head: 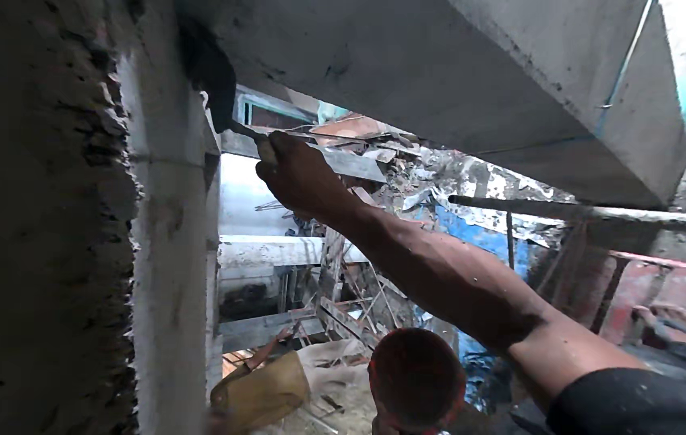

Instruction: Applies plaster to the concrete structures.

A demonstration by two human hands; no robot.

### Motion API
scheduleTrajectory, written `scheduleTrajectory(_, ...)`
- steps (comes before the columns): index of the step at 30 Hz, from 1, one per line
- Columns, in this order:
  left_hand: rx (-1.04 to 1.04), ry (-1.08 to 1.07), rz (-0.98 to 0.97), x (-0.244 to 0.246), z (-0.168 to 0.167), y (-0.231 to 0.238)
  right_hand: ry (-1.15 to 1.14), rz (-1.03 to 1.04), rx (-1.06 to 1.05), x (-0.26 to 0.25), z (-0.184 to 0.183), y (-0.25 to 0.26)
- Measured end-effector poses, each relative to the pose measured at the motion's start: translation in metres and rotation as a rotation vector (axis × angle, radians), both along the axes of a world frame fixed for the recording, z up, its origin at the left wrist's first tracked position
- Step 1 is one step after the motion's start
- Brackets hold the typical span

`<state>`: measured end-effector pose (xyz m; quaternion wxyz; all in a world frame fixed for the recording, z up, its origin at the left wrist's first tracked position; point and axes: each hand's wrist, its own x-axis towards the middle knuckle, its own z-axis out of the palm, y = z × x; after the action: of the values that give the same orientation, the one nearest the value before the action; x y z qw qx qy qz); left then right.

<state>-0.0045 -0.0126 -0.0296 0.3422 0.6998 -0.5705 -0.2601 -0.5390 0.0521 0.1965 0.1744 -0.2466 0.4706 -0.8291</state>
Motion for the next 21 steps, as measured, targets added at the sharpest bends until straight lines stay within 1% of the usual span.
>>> scheduleTrajectory(5,-0.033,0.007,-0.001,-0.022,-0.002,0.008,0.052,-0.028,0.079,-0.002,0.017,0.002)
scheduleTrajectory(8,-0.002,0.028,-0.058,-0.049,0.013,0.026,0.073,-0.014,0.100,-0.005,0.029,0.007)
scheduleTrajectory(14,0.019,0.021,-0.081,-0.054,0.012,0.019,0.162,-0.023,0.175,-0.014,0.047,0.023)
scheduleTrajectory(16,0.018,0.016,-0.094,-0.054,0.012,0.019,0.207,-0.039,0.176,-0.017,0.045,0.021)
scheduleTrajectory(21,0.033,0.052,-0.148,-0.070,0.019,0.016,0.406,-0.140,0.184,-0.033,0.021,0.010)
